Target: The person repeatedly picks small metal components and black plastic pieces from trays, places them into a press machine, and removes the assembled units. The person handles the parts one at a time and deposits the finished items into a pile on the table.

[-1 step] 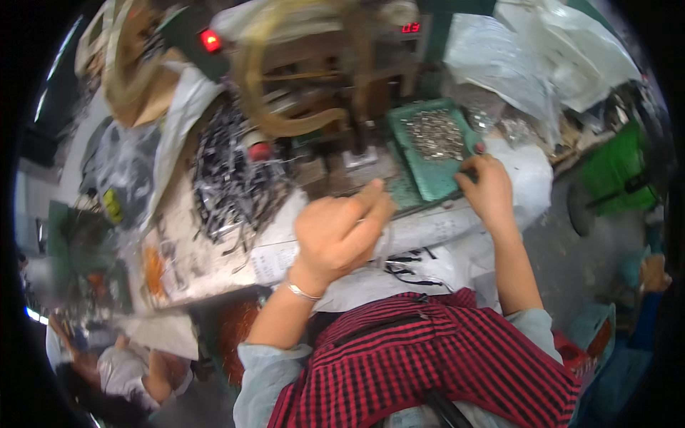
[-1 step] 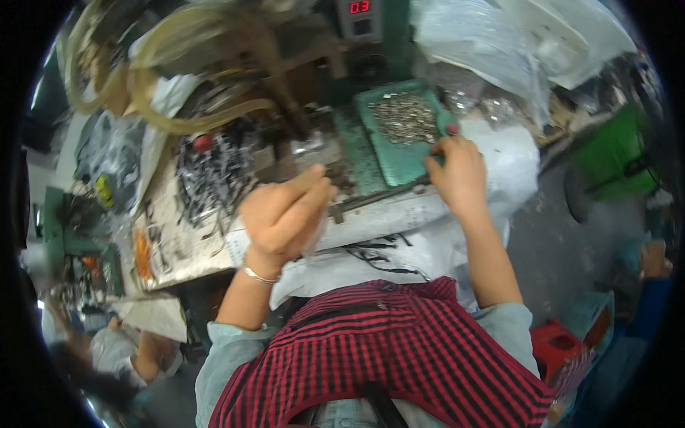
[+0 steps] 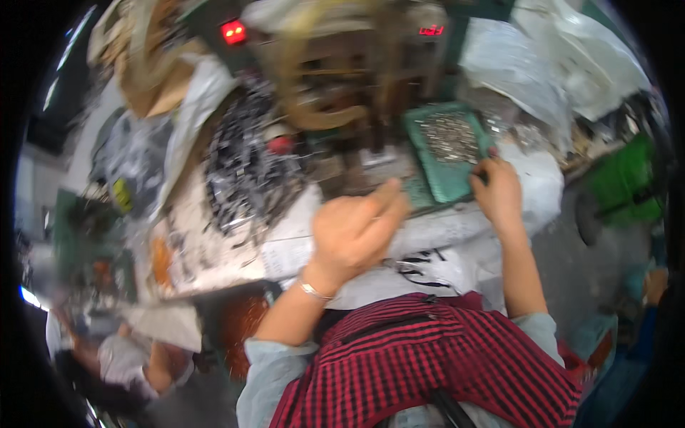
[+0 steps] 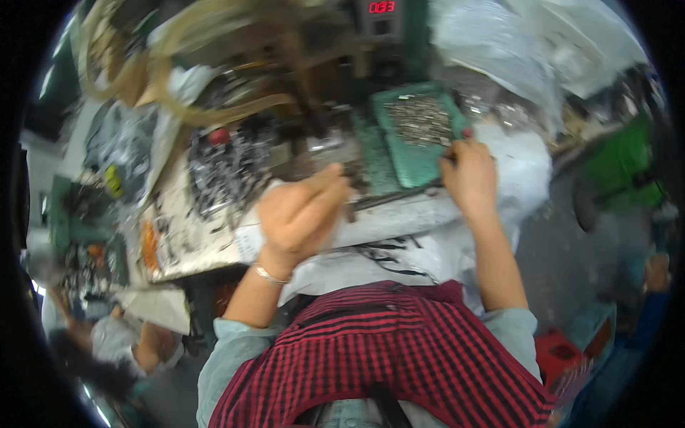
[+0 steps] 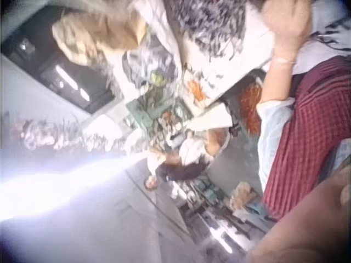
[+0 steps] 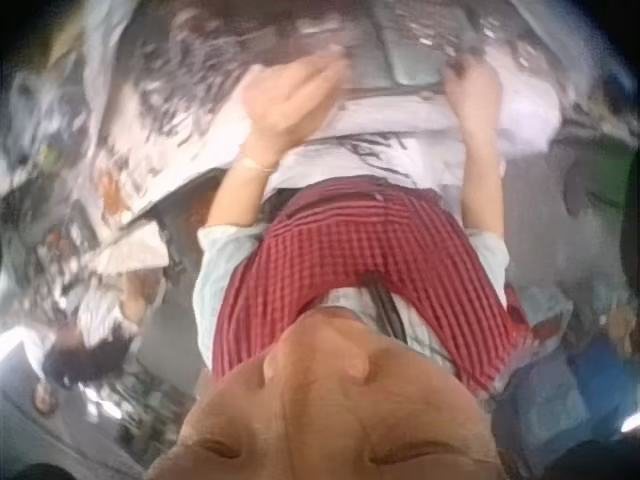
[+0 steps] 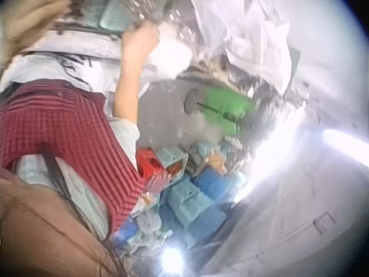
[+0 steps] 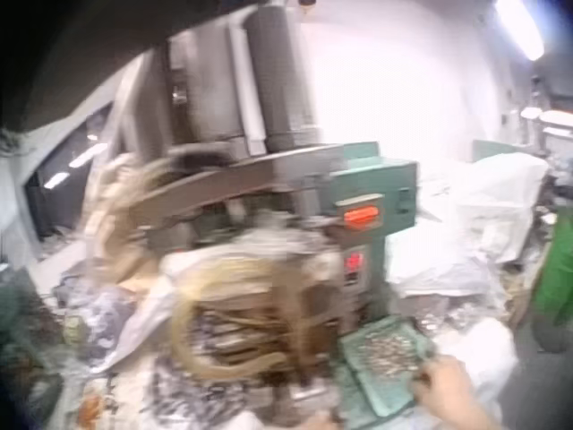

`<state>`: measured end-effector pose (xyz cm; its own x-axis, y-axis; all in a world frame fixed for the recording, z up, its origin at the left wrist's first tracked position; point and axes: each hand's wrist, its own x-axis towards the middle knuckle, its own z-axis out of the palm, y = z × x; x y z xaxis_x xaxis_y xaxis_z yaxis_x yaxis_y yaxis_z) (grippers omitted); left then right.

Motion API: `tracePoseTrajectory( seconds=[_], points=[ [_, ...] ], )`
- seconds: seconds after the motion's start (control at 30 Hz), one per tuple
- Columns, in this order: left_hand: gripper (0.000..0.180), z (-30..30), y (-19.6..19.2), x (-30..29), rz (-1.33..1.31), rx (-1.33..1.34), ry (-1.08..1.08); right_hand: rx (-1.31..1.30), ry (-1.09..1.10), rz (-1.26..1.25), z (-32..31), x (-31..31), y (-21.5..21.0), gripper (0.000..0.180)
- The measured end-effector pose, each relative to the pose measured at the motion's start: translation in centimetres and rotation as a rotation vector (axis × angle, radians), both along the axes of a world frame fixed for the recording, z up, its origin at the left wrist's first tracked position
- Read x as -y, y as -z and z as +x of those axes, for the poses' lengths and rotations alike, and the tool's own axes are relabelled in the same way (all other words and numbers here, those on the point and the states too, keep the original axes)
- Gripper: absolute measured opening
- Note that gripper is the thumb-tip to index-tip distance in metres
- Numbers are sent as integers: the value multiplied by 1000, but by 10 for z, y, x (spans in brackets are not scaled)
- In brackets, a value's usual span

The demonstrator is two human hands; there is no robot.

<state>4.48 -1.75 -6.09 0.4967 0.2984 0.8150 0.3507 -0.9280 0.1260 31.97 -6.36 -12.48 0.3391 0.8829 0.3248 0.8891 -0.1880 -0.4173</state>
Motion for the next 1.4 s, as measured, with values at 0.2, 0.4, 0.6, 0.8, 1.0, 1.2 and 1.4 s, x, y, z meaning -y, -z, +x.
tracePoseTrajectory(
  seconds=[0.2,0.4,0.6,0.8,1.0,1.2,1.4],
  points=[
    [21,-71,11,51,-231,-213,-448,-102,128,76,-7,4,9,11],
    [13,-233,13,-16,-197,160,-1085,-512,-28,249,9,-11,17,14],
    [7,-264,63,-73,-357,-219,-1102,-602,-78,278,-10,-24,13,17],
    [5,-254,90,-87,-385,-272,-1181,-459,22,289,16,1,30,18],
    [8,-217,42,-54,-642,121,-916,-588,101,296,18,40,17,16],
    [6,-162,35,-66,-865,568,-424,-541,-385,412,-67,-23,-70,15],
    [12,-122,60,-51,-990,782,-234,-787,-398,418,-109,-55,-60,26]
  ],
)
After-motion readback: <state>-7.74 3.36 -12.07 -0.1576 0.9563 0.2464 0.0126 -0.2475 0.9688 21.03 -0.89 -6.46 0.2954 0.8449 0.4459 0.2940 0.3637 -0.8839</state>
